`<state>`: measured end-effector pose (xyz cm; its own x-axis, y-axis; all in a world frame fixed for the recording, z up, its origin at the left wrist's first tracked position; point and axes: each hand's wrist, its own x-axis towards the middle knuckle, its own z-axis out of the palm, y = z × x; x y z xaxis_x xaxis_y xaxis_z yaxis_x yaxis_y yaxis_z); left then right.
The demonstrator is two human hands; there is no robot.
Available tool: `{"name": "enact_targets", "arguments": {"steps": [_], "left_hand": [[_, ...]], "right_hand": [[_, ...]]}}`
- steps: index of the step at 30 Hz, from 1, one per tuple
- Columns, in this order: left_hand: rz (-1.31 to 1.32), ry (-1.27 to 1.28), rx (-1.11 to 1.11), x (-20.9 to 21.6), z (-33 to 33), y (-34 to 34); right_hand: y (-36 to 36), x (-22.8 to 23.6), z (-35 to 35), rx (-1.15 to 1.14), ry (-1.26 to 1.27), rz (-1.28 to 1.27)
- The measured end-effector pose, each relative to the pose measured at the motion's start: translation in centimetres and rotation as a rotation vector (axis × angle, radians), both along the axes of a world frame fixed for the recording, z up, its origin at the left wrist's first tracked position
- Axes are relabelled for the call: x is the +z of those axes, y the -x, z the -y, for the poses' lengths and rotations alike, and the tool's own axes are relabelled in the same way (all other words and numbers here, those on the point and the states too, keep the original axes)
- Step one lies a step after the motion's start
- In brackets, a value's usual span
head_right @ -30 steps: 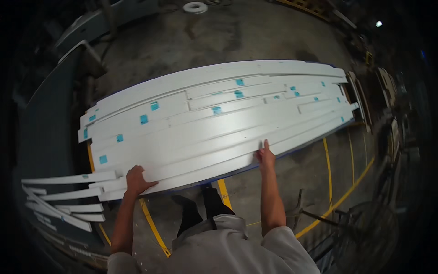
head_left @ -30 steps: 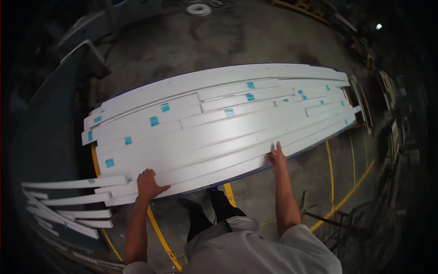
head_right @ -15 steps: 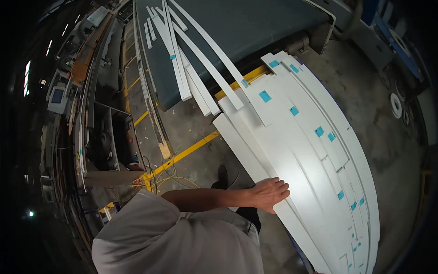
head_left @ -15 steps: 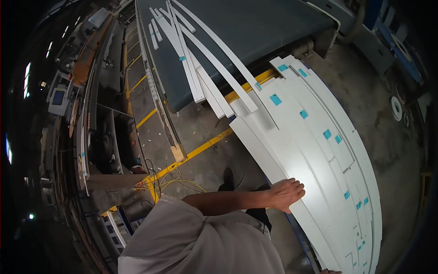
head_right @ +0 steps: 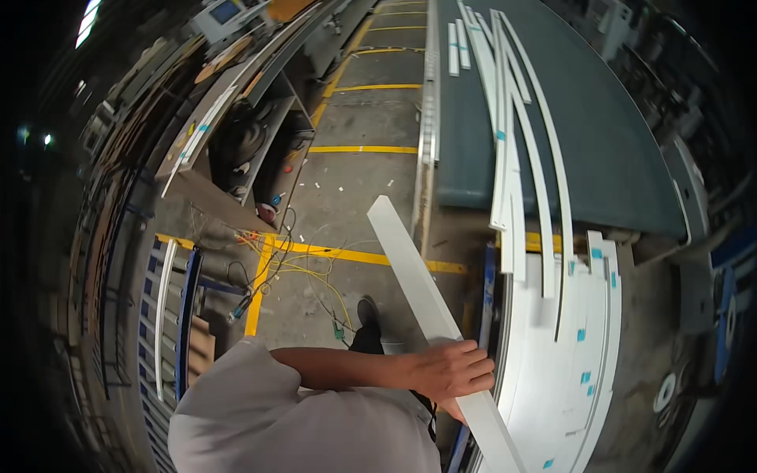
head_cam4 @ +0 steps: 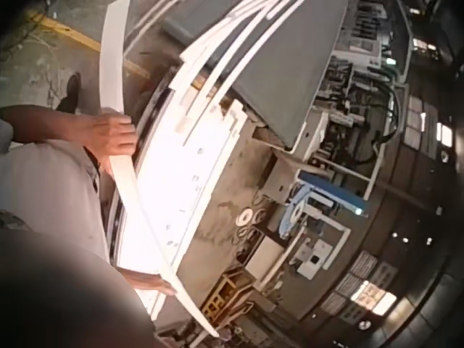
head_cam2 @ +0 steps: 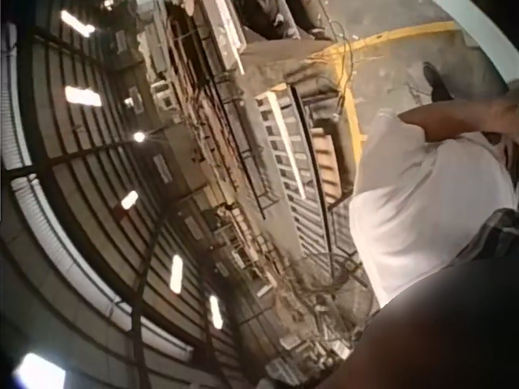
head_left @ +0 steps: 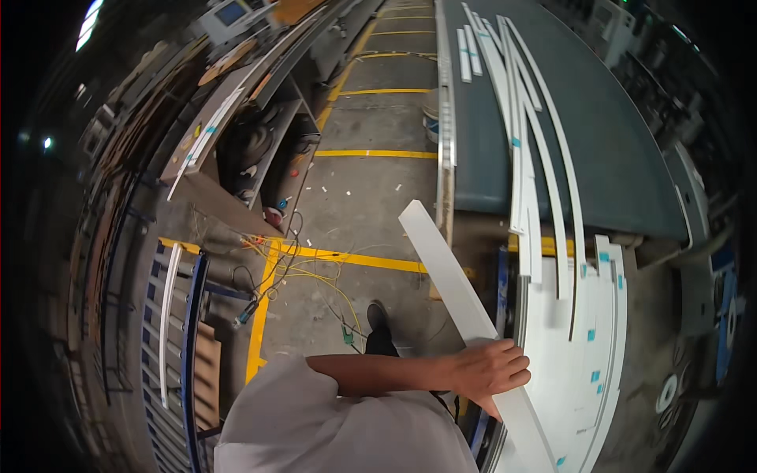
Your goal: The recorder picks up long white strips and loads them onto an industrial assembly machine, applying tape as needed.
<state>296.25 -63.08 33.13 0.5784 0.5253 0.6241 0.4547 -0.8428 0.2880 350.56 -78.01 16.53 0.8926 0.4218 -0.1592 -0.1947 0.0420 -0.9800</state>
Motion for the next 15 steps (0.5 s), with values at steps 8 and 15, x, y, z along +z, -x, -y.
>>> {"name": "enact_targets", "arguments": {"steps": [8,15], "left_hand": [[-0.015,-0.1,0.473,0.7,0.4,24.9],[0.007,-0.078,0.841,-1.0,4.3,42.7]], "right_hand": [[20.4,10.2,-19.8,0.286,-0.218,0.018],[40.7,16.8,-29.3,0.438,-0.367,-0.047]]}}
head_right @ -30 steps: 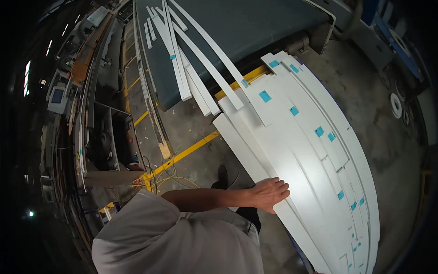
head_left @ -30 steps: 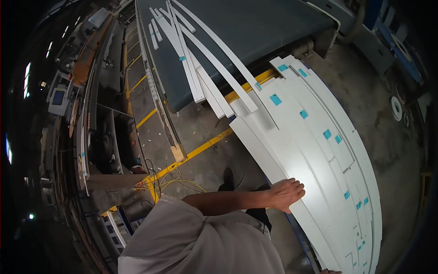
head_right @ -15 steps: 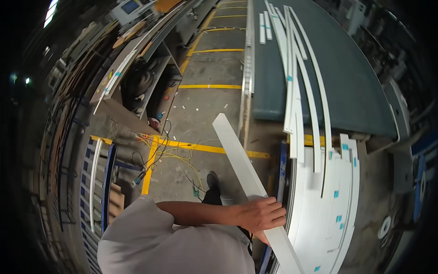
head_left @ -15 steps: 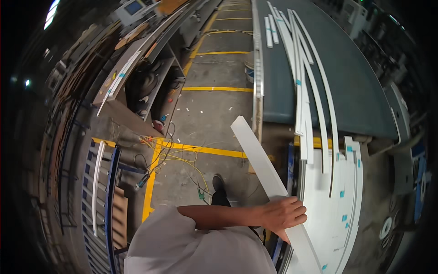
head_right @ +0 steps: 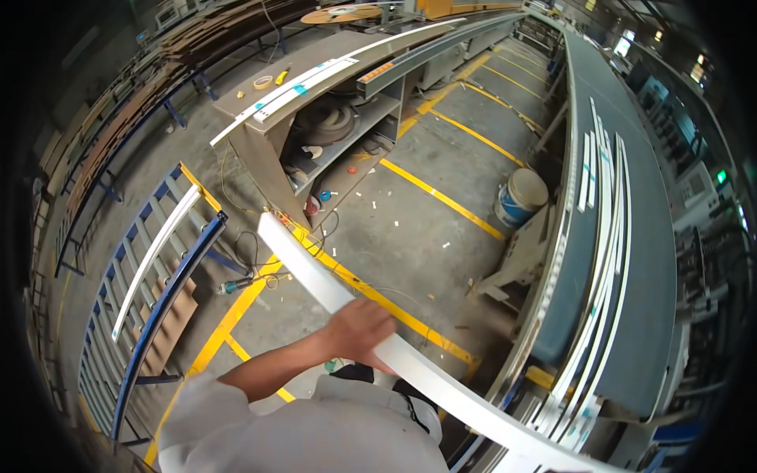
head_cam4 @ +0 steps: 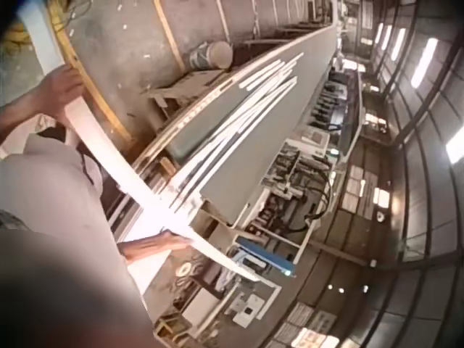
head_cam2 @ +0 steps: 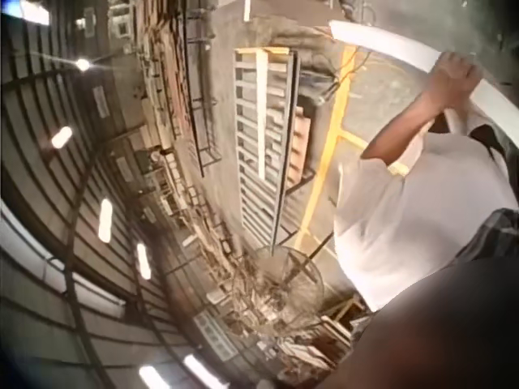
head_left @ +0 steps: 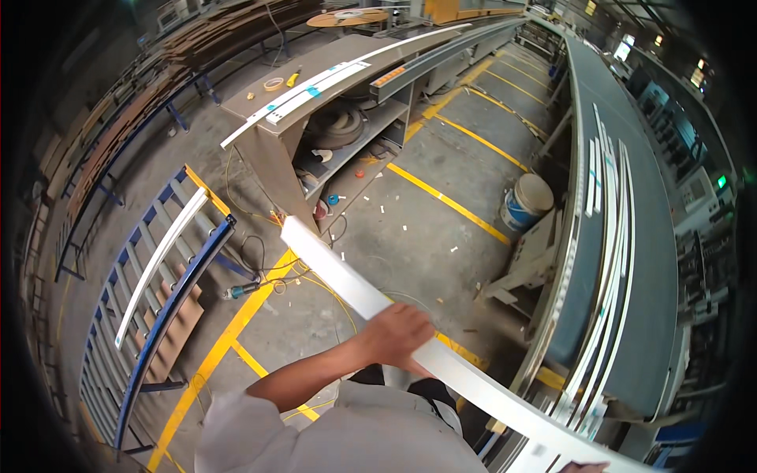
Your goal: The recorder picks up long white strips and loads them onto an industrial assembly machine, applying tape as needed.
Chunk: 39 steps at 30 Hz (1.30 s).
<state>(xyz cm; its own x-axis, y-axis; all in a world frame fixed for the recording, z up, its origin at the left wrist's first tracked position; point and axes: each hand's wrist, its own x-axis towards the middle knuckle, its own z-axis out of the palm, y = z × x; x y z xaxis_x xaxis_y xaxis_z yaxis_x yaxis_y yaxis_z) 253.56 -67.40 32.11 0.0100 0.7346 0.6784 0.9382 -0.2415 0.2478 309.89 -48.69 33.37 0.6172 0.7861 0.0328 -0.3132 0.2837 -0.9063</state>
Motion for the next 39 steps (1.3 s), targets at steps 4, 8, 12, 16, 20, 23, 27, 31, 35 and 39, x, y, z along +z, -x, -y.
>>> {"name": "enact_targets", "arguments": {"steps": [4,8,12,16,20,23,27,31,35,39], "left_hand": [[-0.046,0.083,0.286,-1.4,1.9,6.5],[-0.025,0.15,0.543,-4.0,3.1,11.3],[-0.031,0.144,0.773,-6.4,2.7,15.5],[-0.072,0.192,1.002,-8.7,0.6,19.2],[0.003,0.285,1.186,-9.8,-1.2,21.5],[0.065,0.32,1.267,-9.1,-2.4,22.6],[0.094,0.397,1.483,-8.1,-2.1,24.8],[0.051,0.413,1.557,-9.3,0.6,25.9],[0.037,0.314,1.53,-6.7,-0.6,29.8],[0.08,0.346,1.517,-10.8,4.3,33.9]], "right_hand": [[17.3,3.8,-7.4,0.059,0.207,-0.011],[28.3,1.3,-15.0,0.361,0.129,-0.01],[40.7,-0.7,-21.8,0.8,0.073,-0.072],[54.8,-1.7,-28.0,0.947,0.129,-0.008],[66.0,-2.4,-32.8,1.236,0.22,-0.043],[73.1,-2.6,-35.7,1.379,0.257,0.087],[82.7,-3.1,-36.7,1.584,0.264,0.103],[91.7,-6.1,-36.1,1.819,0.293,0.135],[99.9,-7.3,-34.5,1.952,0.357,0.149],[107.8,-8.7,-31.9,1.945,0.387,0.137]]}}
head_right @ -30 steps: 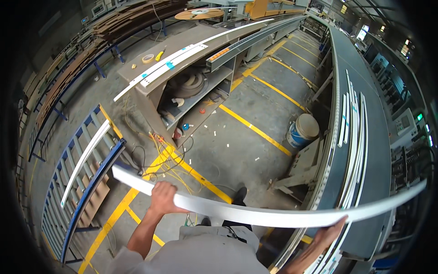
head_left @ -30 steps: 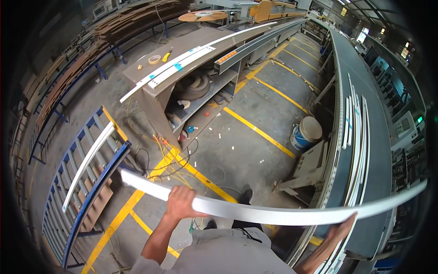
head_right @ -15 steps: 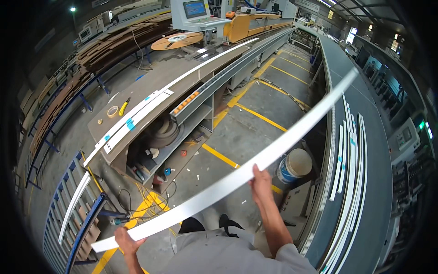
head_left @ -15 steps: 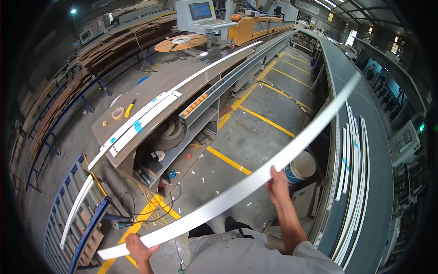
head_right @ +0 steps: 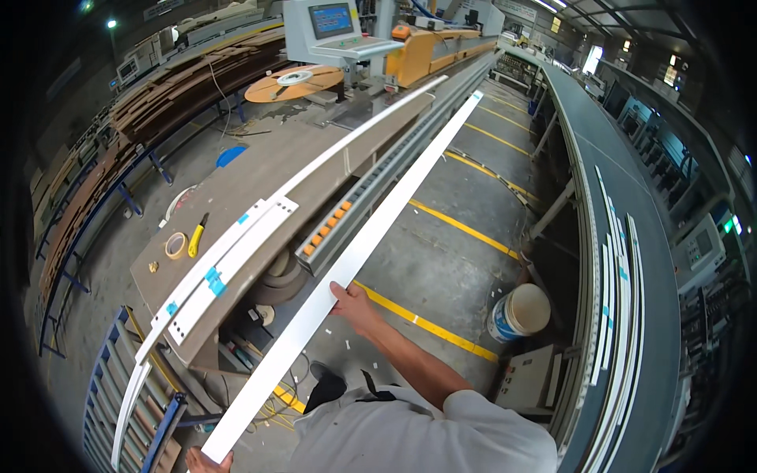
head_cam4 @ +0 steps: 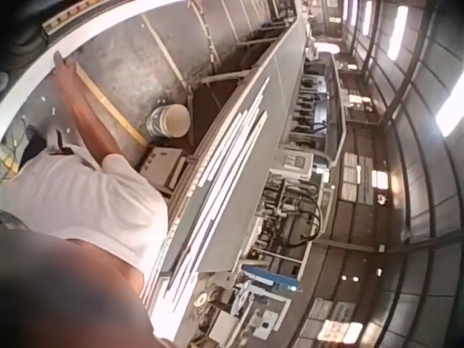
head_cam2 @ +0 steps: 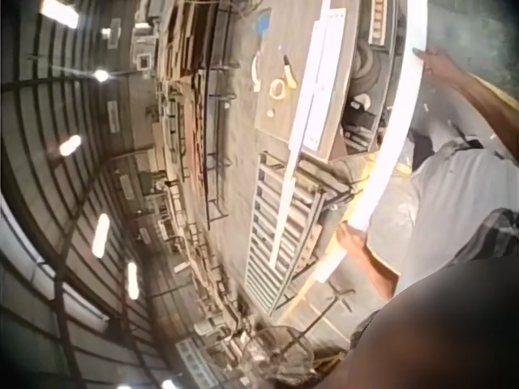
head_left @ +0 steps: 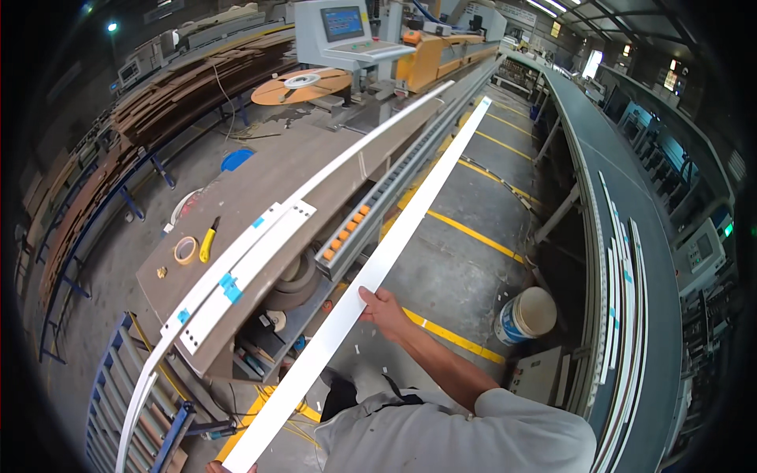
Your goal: The recorder picks up long white strips and loads them onto an industrial assembly machine, applying tape as needed.
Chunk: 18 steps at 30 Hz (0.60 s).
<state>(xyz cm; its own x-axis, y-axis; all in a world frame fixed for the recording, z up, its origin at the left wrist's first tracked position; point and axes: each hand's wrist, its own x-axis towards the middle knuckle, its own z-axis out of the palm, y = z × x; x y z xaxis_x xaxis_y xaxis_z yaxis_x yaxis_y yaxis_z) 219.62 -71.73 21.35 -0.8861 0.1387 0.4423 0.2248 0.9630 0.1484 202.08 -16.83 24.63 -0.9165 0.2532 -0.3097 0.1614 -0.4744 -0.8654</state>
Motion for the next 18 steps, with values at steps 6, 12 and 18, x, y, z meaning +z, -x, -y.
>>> {"name": "enact_targets", "arguments": {"steps": [6,12,18], "left_hand": [[0.008,0.125,-0.011,3.3,-0.1,8.6],[0.137,0.064,0.159,-0.7,2.6,11.0],[0.318,0.002,0.208,3.2,-2.2,18.1]], "right_hand": [[9.9,-2.1,2.6,0.045,-0.021,0.08],[16.2,-3.2,4.2,0.1,-0.111,0.141],[18.9,-2.4,1.3,0.222,-0.187,0.258]]}}
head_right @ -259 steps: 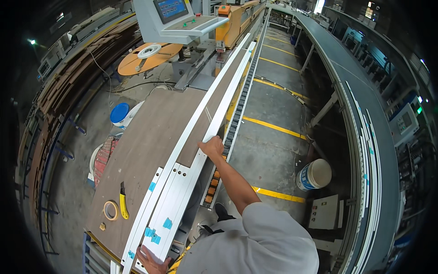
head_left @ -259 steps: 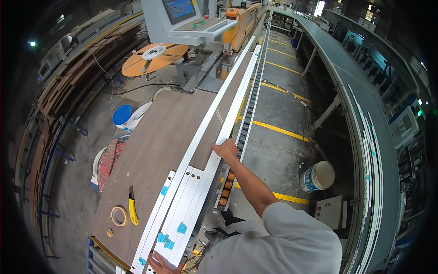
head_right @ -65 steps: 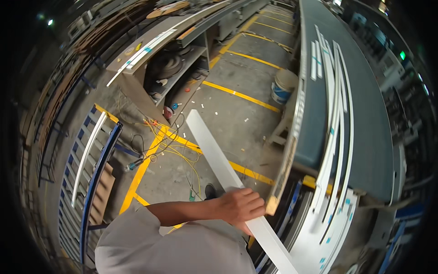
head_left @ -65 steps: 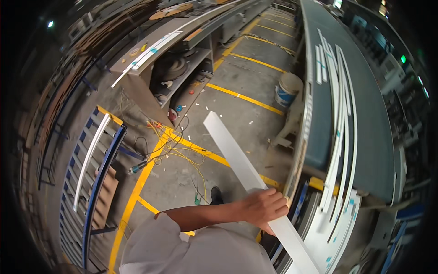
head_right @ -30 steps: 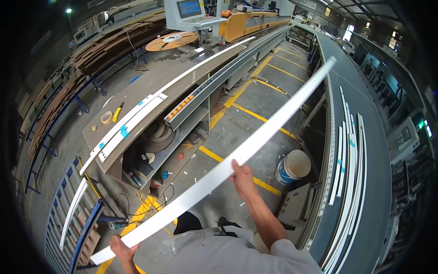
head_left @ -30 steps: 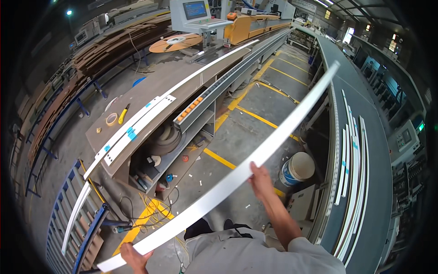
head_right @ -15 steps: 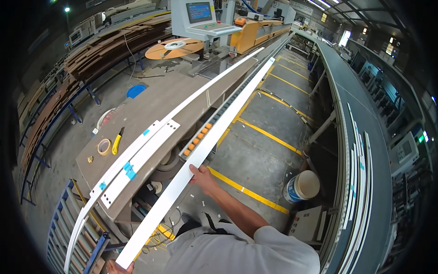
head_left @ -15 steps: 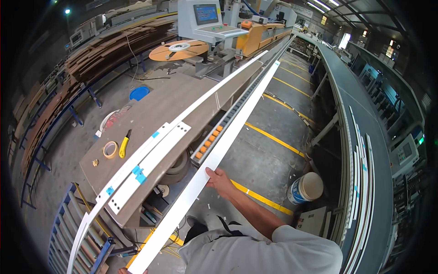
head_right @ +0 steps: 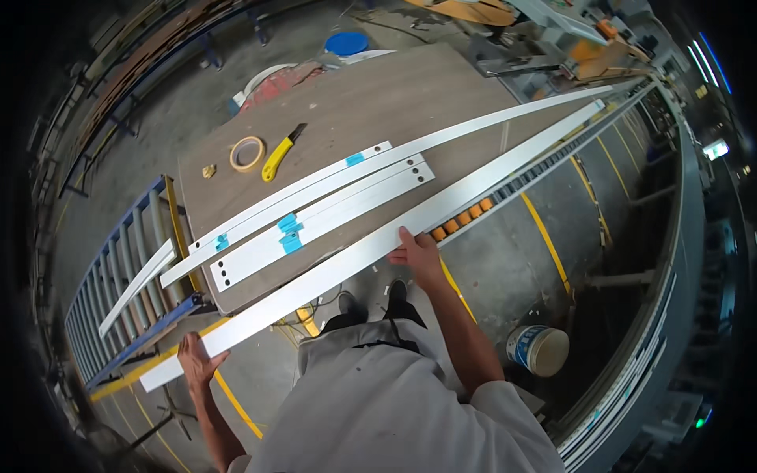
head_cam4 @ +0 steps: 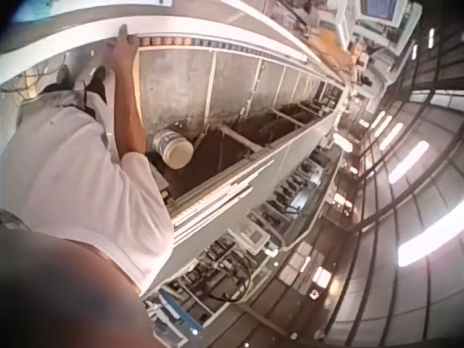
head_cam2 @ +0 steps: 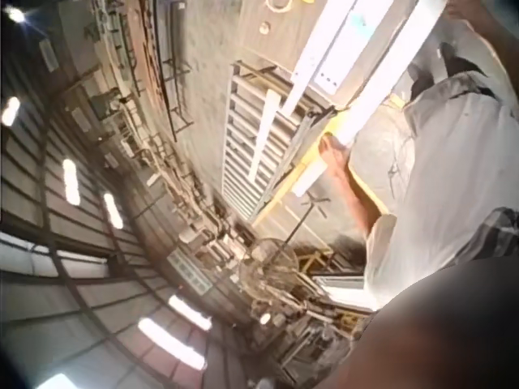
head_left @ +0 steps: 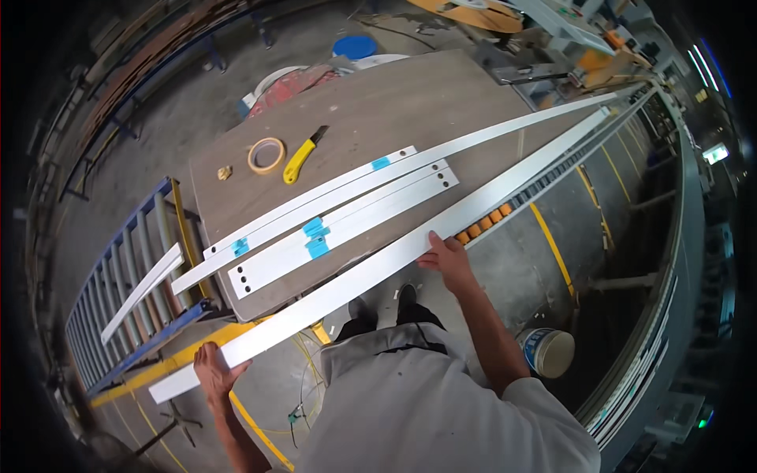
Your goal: The recorder picks up long white strips and loads them onto an industrial assembly machine, applying tape as needed.
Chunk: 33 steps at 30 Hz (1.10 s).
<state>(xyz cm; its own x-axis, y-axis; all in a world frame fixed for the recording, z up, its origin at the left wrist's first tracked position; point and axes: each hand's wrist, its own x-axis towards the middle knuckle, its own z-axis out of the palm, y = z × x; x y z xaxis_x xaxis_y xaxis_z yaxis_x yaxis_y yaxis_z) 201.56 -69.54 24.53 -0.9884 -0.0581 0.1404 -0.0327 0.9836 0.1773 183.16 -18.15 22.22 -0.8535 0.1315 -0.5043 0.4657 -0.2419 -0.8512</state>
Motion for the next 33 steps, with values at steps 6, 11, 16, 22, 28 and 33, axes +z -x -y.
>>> {"name": "enact_targets", "arguments": {"steps": [6,11,16,22,28,33], "left_hand": [[0.031,0.003,-0.011,-2.3,0.7,0.9],[0.047,0.008,0.023,-1.9,0.9,3.4],[-0.051,0.007,0.06,-1.3,0.5,5.3],[-0.148,-0.063,0.119,2.2,-1.6,7.5],[-0.38,-0.289,0.155,4.2,-7.9,14.0],[-0.302,-0.523,0.087,6.7,-13.6,15.2]], "right_hand": [[1.5,-0.3,-0.9,0.22,-0.144,0.123],[3.0,1.8,-0.5,0.356,-0.462,0.165],[5.7,4.1,1.9,0.409,-1.072,-0.472],[12.5,2.4,5.7,0.447,-1.131,-0.891],[20.8,4.2,14.5,0.661,-1.251,-0.65],[23.1,2.0,22.7,0.73,-1.288,-0.478]]}}
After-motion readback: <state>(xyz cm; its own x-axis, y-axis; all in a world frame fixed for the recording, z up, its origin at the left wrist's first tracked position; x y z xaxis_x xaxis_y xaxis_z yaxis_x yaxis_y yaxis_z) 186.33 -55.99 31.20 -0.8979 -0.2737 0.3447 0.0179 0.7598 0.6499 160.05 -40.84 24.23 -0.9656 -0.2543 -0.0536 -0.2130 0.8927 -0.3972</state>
